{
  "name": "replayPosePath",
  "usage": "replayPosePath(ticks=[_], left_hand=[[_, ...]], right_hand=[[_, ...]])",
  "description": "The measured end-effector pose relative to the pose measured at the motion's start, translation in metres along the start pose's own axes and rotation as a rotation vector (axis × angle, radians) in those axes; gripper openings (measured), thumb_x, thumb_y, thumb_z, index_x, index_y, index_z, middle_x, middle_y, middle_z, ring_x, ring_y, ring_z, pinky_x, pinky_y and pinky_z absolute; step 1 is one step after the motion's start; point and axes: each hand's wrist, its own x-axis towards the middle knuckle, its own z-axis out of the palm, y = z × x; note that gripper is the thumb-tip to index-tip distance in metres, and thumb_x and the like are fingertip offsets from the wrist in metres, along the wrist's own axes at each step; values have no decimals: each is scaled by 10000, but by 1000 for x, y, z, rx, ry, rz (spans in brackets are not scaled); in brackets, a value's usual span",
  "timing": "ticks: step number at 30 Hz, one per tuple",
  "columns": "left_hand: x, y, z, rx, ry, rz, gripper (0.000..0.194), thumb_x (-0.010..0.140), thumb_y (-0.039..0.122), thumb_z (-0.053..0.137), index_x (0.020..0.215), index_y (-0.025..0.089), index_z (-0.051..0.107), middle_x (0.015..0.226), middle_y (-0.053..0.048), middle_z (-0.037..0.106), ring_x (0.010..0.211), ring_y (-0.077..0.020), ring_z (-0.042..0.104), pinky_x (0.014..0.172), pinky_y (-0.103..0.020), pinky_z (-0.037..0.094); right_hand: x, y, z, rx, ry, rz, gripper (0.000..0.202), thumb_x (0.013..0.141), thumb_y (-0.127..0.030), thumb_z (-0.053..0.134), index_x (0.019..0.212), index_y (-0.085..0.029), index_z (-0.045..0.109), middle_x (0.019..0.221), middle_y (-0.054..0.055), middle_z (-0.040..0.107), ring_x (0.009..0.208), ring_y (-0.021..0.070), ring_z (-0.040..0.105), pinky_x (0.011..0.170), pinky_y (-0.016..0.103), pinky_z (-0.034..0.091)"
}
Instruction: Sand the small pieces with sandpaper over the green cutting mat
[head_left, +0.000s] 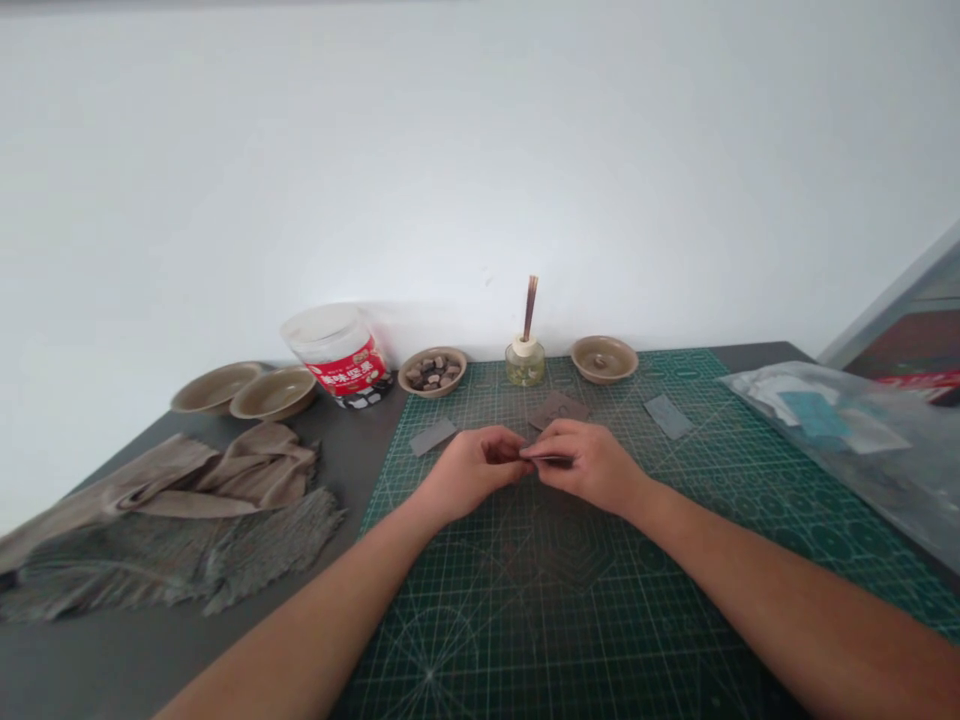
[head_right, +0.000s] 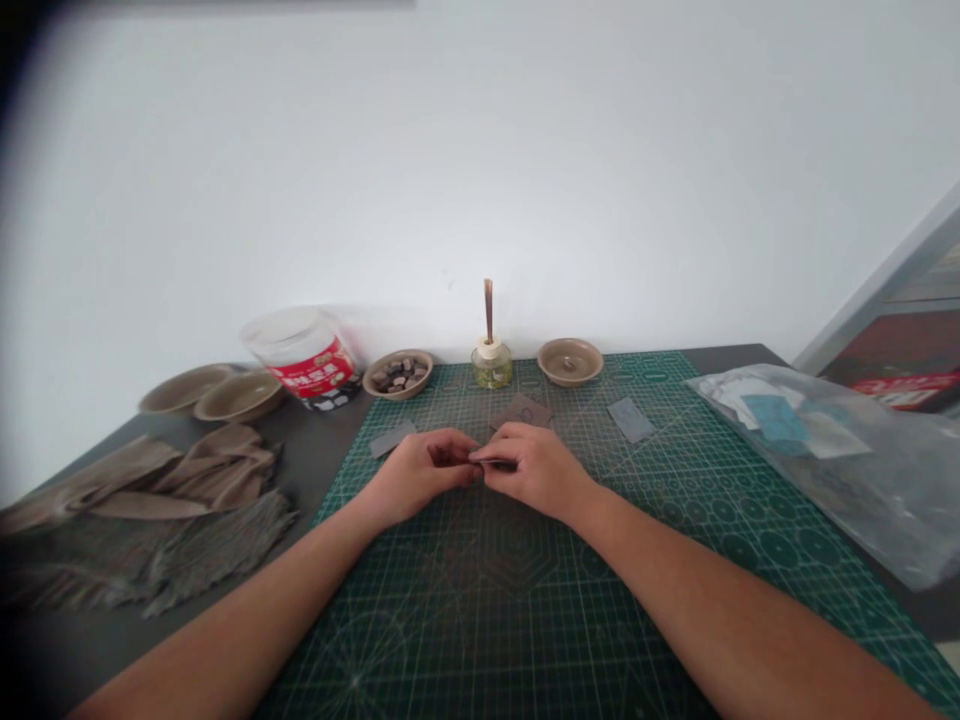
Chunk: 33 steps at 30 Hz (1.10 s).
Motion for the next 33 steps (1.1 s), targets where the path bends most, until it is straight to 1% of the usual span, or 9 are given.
replayPosePath(ticks=[2,6,10,14,18,22,26,28,33], left_hand=[[1,0,-1,3,1,-8,204,788,270,740,945,141,726,776,-32,730,677,-144,648,625,-250,480],[2,-1,-1,-17,-4,-14,235,766,230,751,984,146,730,863,-50,754,771,-165,681,696,-268,508],[1,-1,-2,-20,5,-14,219,781,242,742,978,148,727,825,-38,748,712,-147,664,655,-256,492],[0,-1,-3,-22,17,10,220,769,211,746,981,152,738,865,-42,756,766,-153,677,702,-258,505],[-1,-1,-2,-37,25,6,228,769,192,740,994,152,728,813,-28,744,698,-137,662,653,-246,497],[-2,1,0,-29,64,39,239,759,181,748,996,157,722,864,-33,751,773,-150,685,711,-250,522],[-2,3,-2,-3,7,28,213,787,204,731,995,158,719,855,-30,749,743,-141,678,688,-243,520],[-2,3,-3,10,-7,34,211,788,197,726,995,157,718,868,-33,751,760,-146,682,701,-246,524],[-3,7,-3,17,15,53,211,795,224,721,994,155,722,908,-46,760,808,-166,694,741,-273,539]], right_hand=[[0,1,0,-41,20,-19,232,847,-171,697,1051,-237,785,968,43,734,861,161,687,800,279,527],[0,2,0,-35,-29,-62,266,828,-128,694,1055,-235,784,945,39,727,829,149,680,777,264,532],[0,1,0,-53,6,-56,253,856,-149,678,1069,-238,781,960,45,727,860,161,679,807,284,532],[-1,0,-1,-40,-21,-94,283,837,-121,686,1082,-229,779,945,45,721,855,161,670,805,280,533],[-2,-1,-1,-62,18,-88,287,849,-126,677,1098,-229,774,972,57,722,892,177,668,833,304,529],[-3,-3,-2,36,-4,-72,287,838,-113,680,1076,-237,779,931,36,719,821,141,672,771,256,532],[-3,-5,-1,23,59,-48,281,841,-127,685,1077,-245,781,928,38,724,840,151,679,796,270,529],[-2,-6,-1,28,43,-53,297,831,-114,686,1077,-251,781,922,35,723,826,147,679,784,264,532],[-2,-7,-3,1,52,-58,304,835,-120,684,1089,-258,776,956,42,727,857,156,683,804,278,534]])
